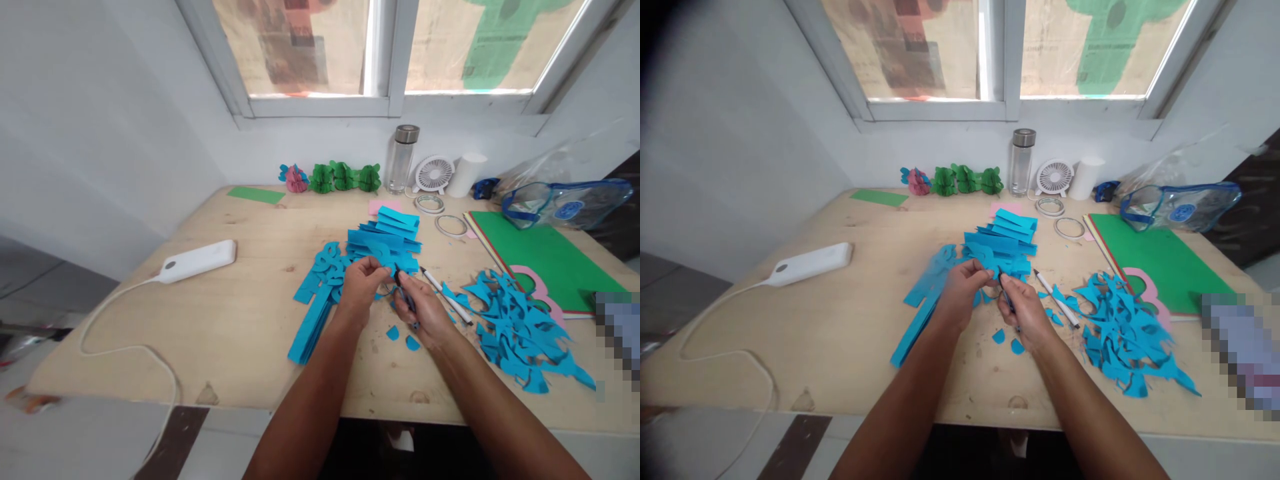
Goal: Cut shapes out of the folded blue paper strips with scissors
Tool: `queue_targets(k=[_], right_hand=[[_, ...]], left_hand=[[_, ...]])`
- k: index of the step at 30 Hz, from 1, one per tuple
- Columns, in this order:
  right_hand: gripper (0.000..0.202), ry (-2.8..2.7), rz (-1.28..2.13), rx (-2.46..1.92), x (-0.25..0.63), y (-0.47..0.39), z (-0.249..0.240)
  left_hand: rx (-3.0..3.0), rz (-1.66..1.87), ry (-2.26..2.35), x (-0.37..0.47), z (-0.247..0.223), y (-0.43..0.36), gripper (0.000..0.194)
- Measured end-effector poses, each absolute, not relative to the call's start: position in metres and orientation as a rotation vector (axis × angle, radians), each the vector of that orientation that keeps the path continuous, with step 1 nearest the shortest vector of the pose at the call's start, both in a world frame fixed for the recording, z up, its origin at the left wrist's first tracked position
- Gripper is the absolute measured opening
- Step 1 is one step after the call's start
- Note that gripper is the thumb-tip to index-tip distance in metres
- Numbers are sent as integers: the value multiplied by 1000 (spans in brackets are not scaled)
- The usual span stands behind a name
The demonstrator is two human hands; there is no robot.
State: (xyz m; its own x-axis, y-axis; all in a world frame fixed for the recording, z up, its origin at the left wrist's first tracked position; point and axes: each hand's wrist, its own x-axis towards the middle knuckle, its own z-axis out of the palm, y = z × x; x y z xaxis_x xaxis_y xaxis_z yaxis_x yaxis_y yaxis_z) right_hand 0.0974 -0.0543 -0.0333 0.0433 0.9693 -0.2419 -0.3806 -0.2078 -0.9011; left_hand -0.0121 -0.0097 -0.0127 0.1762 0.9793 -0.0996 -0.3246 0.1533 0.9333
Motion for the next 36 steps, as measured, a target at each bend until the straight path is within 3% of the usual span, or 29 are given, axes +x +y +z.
queue_targets(k=[36], right_hand=[[38,-743,1532,-1047,96,-56,-34]], left_hand=[[919,1087,844,-18,-15,-4,25]])
